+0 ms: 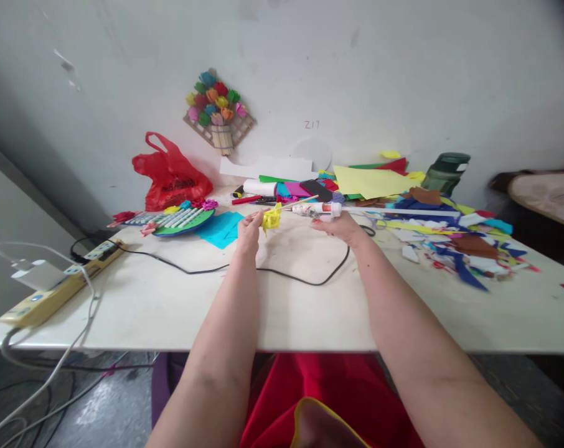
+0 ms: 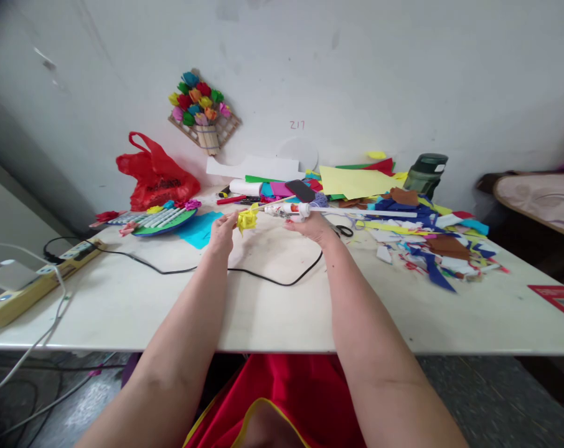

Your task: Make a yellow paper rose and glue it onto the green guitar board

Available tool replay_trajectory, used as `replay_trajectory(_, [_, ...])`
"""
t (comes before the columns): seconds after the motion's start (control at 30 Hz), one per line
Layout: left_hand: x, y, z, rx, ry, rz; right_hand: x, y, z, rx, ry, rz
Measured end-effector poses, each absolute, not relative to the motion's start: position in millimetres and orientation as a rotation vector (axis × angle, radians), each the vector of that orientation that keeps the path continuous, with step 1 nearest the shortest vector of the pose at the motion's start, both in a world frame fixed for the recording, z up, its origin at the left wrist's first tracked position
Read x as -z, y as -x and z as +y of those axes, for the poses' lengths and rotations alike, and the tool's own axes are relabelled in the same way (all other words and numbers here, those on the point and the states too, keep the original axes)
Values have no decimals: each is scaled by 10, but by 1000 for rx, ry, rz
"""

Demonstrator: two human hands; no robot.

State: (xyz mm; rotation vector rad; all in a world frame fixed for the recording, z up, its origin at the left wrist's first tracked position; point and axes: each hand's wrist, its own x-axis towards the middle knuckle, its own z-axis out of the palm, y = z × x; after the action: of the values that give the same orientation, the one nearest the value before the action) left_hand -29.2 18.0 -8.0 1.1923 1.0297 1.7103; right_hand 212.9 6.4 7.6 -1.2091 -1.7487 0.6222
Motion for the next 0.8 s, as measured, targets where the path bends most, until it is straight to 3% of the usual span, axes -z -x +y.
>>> replay_trajectory(0.3, [70,297,184,-1793,-1044,1031,-136,-2081,-8,-138,1624,-2136])
replay_trajectory(0.8, [116,218,160,-1566,-1215,870,183,-1795,177,-3,1499,-2408])
